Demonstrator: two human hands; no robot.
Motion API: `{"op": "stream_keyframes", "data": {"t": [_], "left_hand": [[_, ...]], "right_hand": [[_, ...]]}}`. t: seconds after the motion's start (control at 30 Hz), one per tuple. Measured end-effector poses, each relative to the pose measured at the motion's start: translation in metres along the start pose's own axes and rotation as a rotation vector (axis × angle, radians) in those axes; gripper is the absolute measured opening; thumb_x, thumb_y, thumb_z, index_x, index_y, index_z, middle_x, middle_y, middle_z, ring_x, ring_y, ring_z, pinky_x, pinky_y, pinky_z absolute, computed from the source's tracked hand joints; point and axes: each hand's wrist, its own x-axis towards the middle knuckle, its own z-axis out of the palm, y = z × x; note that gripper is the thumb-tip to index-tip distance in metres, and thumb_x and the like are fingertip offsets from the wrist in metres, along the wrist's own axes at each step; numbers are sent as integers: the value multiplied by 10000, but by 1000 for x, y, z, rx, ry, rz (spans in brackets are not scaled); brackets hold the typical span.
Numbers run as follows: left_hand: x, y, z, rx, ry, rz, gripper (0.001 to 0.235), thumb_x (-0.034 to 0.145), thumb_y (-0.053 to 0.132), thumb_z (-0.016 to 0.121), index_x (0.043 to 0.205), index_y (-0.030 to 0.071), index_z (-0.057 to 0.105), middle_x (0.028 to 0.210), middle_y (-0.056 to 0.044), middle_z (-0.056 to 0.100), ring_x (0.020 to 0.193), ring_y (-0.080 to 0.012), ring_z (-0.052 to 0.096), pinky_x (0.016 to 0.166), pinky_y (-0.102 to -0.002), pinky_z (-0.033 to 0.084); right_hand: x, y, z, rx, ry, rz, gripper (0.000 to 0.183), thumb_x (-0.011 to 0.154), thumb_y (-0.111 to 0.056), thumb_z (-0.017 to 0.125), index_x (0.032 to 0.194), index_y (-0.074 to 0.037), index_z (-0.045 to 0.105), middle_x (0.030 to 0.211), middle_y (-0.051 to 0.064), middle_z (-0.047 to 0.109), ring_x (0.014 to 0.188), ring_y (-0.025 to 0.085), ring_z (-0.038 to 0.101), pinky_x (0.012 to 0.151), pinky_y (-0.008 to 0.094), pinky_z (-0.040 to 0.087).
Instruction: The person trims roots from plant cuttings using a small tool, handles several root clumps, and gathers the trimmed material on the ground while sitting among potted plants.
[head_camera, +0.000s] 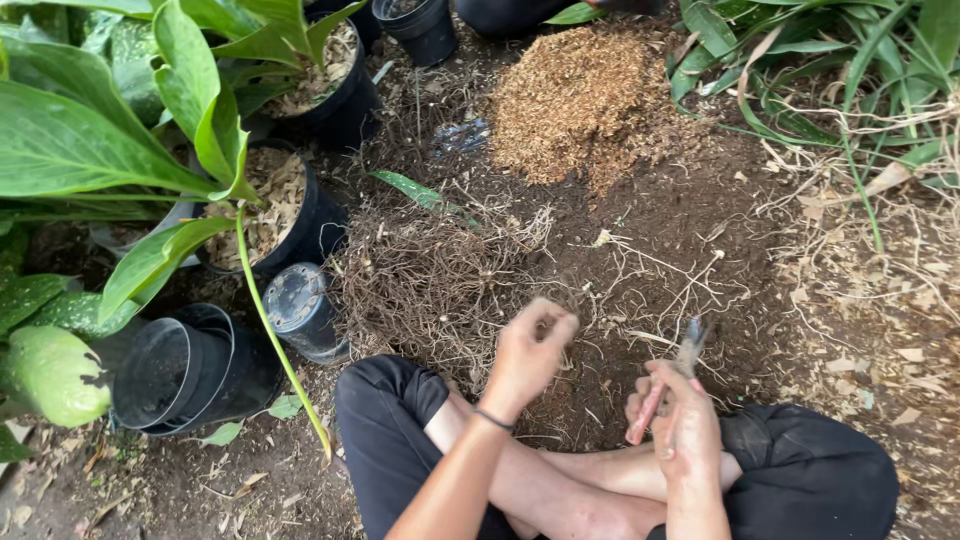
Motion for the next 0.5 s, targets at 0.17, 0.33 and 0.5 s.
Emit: {"op": "stream_keyframes", "data": {"t": [0.17, 0.33, 0.5], "left_hand": [[-13, 81, -126, -390, 24, -98, 204, 932, 216, 621, 1042, 44, 632, 933, -142, 755, 709, -213, 732, 576, -300, 557], [11, 81, -253, -432, 99, 85, 156, 1056, 162, 632, 1140, 44, 575, 930, -50, 617, 730, -105, 568, 656, -263, 489], [25, -18, -289, 298, 561, -245, 328, 1043, 295, 640, 1184, 0, 611, 979, -98, 725, 803, -156, 686, 687, -286, 533]], "right_hand": [[4, 0, -1, 33, 26, 9, 183, 959, -178, 609, 1054, -22, 600, 770, 90, 584, 639, 210, 583, 555, 356, 488], [1, 2, 6, 24, 30, 51, 187, 954, -195, 626, 1041, -30, 614, 771, 98, 592, 645, 208, 593, 563, 361, 498], [0, 6, 5, -6, -24, 23, 212, 962, -213, 617, 1064, -28, 625, 773, 96, 606, 606, 203, 588, 538, 357, 501]]}}
